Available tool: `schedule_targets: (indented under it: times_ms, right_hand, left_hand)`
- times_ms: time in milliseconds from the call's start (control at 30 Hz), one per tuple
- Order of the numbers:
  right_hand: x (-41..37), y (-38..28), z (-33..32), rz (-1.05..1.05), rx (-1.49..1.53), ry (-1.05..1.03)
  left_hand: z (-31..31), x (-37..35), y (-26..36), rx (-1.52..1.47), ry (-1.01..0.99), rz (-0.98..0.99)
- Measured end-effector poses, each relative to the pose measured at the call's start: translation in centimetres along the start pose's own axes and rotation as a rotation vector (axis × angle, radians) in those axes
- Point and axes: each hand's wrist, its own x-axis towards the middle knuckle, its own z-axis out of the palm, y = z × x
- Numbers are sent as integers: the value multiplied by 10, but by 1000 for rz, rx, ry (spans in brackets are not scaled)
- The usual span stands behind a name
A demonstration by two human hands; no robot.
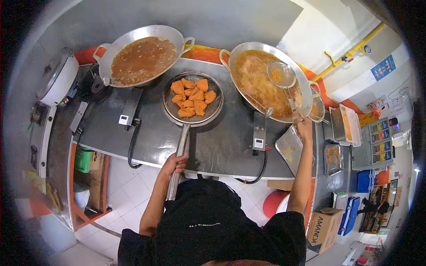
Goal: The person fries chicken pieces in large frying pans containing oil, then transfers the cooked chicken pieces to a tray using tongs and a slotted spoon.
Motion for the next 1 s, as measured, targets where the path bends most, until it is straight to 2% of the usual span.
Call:
schedule_targets:
  times_ms: [133, 233, 333, 433, 533, 633, 767, 833, 1000]
  right_hand:
    - [-19, -8, 23, -44, 15, 25]
    - [-29, -5, 35, -161, -3, 23]
    - [-36, 10, 61, -503, -164, 129]
    - [-74, -28, 93, -678, -112, 177]
    - [-119, -82, 122, -369, -267, 94]
    - [-133, -95, 161, -414, -606, 127]
    - [-91, -33, 209, -535, -868, 52]
    - [-75, -21, 213, -525, -1017, -14]
    - [-68, -19, 203, -547, -1118, -81]
  left_hand:
    - [2, -20, 18, -26, -30, -34]
    - [0, -34, 24, -76, -74, -47]
    - [9, -61, 37, -68, -53, -69]
    - [11, -92, 49, 0, -32, -101]
    - [11, -123, 61, 36, -20, -128]
    - [2, -147, 65, 35, -29, -149]
    - [-14, -159, 63, 24, 3, -173]
    - [-19, -158, 60, 20, 30, -174]
    - [-27, -145, 53, 95, 10, -155]
